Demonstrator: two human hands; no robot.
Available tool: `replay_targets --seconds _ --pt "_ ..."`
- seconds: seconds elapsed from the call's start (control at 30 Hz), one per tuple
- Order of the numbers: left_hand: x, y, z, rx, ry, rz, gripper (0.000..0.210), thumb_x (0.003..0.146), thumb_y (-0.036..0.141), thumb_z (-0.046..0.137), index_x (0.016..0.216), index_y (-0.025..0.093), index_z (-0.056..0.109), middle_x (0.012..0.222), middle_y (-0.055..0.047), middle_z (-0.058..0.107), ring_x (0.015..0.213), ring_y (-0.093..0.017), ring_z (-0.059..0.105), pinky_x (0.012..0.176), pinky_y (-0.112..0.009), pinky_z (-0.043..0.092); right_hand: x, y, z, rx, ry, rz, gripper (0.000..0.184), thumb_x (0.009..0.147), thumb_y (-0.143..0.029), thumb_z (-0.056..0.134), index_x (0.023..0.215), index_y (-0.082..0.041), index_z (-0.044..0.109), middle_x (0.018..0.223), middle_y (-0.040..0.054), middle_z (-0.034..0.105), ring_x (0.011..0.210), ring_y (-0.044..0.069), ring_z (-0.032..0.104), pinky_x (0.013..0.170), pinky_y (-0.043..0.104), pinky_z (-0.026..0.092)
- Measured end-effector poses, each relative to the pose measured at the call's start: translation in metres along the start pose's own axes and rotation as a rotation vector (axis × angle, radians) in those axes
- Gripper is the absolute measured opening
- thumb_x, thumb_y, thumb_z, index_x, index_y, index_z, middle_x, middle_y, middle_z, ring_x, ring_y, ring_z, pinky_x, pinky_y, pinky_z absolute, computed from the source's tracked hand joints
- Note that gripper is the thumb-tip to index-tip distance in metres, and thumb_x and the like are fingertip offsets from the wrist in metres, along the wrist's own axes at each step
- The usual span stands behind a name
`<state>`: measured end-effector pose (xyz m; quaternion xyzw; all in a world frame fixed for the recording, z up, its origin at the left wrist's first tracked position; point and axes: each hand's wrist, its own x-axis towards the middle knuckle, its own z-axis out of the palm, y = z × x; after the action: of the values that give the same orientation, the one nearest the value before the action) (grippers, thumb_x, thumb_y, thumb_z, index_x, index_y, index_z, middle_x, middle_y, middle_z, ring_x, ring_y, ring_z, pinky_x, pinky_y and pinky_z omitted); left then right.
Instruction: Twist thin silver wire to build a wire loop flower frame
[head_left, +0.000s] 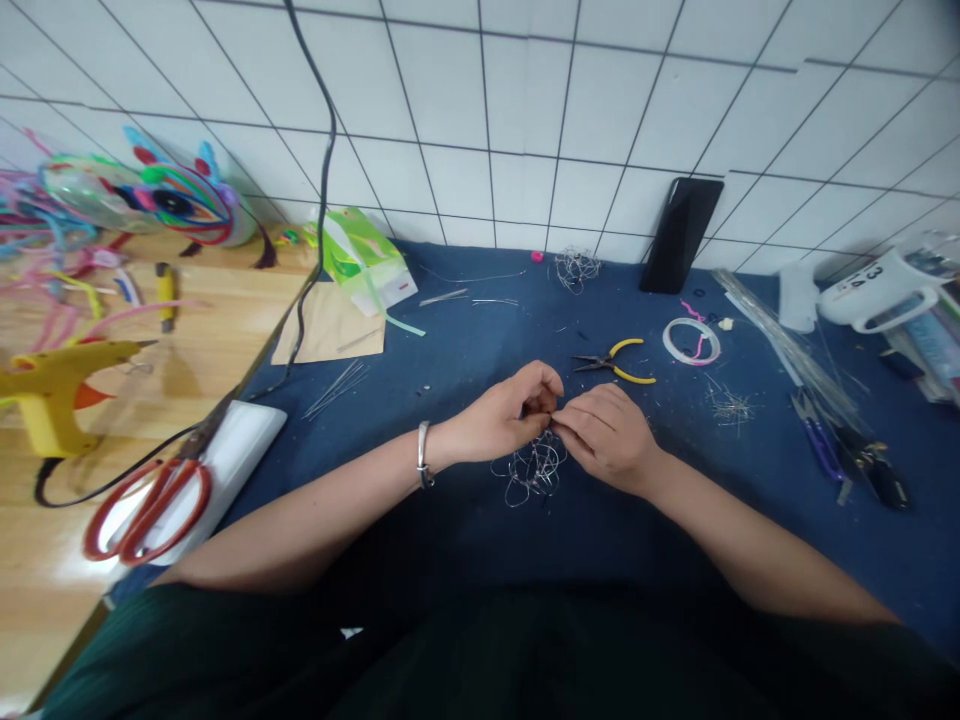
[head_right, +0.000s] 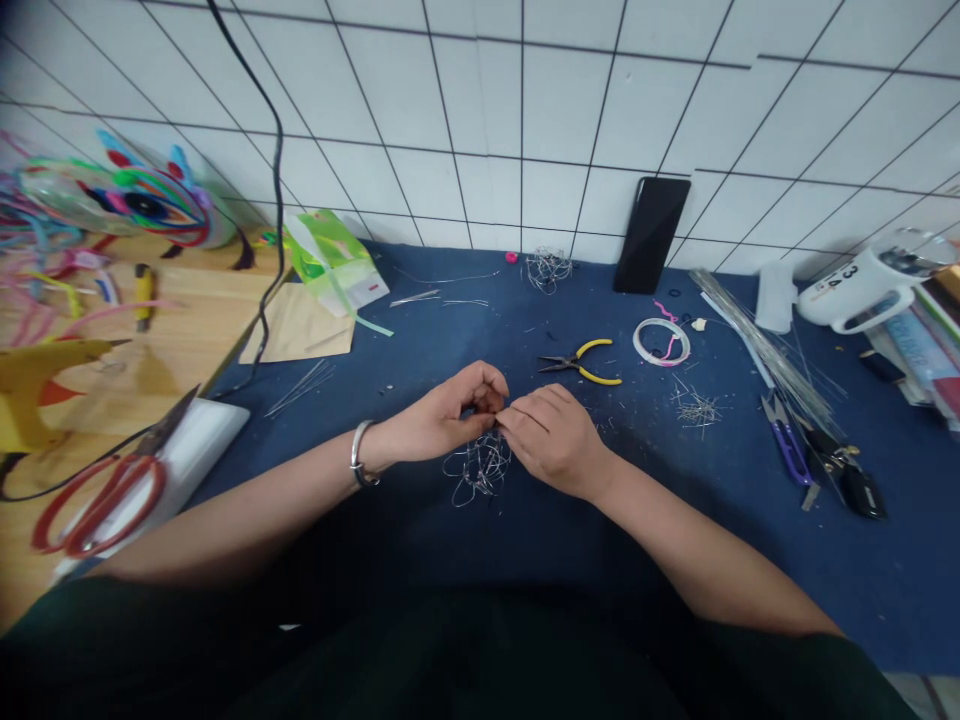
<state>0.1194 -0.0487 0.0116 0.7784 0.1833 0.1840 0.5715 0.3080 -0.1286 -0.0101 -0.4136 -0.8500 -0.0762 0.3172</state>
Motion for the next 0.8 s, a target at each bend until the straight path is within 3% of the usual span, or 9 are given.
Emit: replay_targets --seconds 0.2,0.33,0.5,0.63,0.7,0.8 --pt "0.003 -0.001 -0.006 -0.086 -0.150 -0.008 0.023 0.084 0.009 0.047 0.106 0.016 0.044 0.087 -0.002 0.054 0.079 -0.010 0.054 0.069 -0.025 0.045 0.003 -0.001 -0.004 0.036 -0.025 -0.052 0.010 0.082 -0.016 0.059 0.091 -0.020 0.059 0.083 0.0028 0.064 0.078 0.016 0.055 0.071 0.034 0.044" --pt "0.004 -0.002 -0.007 -0.133 -0.168 0.003 0.019 0.086 0.012 0.047 0.104 0.016 0.045 0.087 -0.002 0.055 0.079 -0.010 0.054 0.070 -0.025 0.046 0.002 0.000 -0.003 0.073 -0.071 -0.034 0.006 0.082 -0.016 0.057 0.081 -0.022 0.058 0.078 0.0016 0.063 0.074 0.016 0.054 0.069 0.034 0.043" --pt "0.001 0.000 -0.006 -0.116 0.031 0.029 0.019 0.085 0.013 0.050 0.103 0.017 0.043 0.081 0.000 0.056 0.073 -0.008 0.054 0.067 -0.022 0.045 0.003 0.000 -0.001 0.150 -0.063 0.152 0.009 0.080 -0.015 0.055 0.075 -0.023 0.057 0.073 0.0011 0.061 0.070 0.016 0.055 0.068 0.034 0.043" --pt "-0.002 0.006 -0.012 0.139 0.133 0.151 0.015 0.082 0.011 0.055 0.094 0.018 0.048 0.088 -0.002 0.056 0.077 -0.010 0.056 0.071 -0.025 0.048 0.015 -0.003 -0.007 0.336 0.045 0.420 0.003 0.081 -0.020 0.057 0.082 -0.023 0.057 0.084 0.0020 0.063 0.078 0.016 0.058 0.074 0.033 0.048" --pt "-0.002 0.009 -0.015 0.261 0.148 0.199 0.014 0.082 0.009 0.054 0.092 0.018 0.050 0.091 -0.002 0.056 0.082 -0.011 0.057 0.076 -0.027 0.049 0.022 -0.006 -0.008 0.409 0.068 0.520 0.016 0.079 -0.026 0.063 0.093 -0.023 0.057 0.094 0.0031 0.063 0.081 0.016 0.059 0.073 0.032 0.049" --pt "-0.002 0.012 -0.019 0.276 0.102 0.193 0.018 0.082 0.007 0.050 0.095 0.019 0.050 0.091 -0.002 0.059 0.083 -0.011 0.061 0.076 -0.026 0.050 0.031 -0.011 -0.004 0.462 0.001 0.570 0.041 0.071 -0.033 0.072 0.106 -0.024 0.053 0.096 0.0027 0.062 0.080 0.017 0.060 0.071 0.031 0.050"
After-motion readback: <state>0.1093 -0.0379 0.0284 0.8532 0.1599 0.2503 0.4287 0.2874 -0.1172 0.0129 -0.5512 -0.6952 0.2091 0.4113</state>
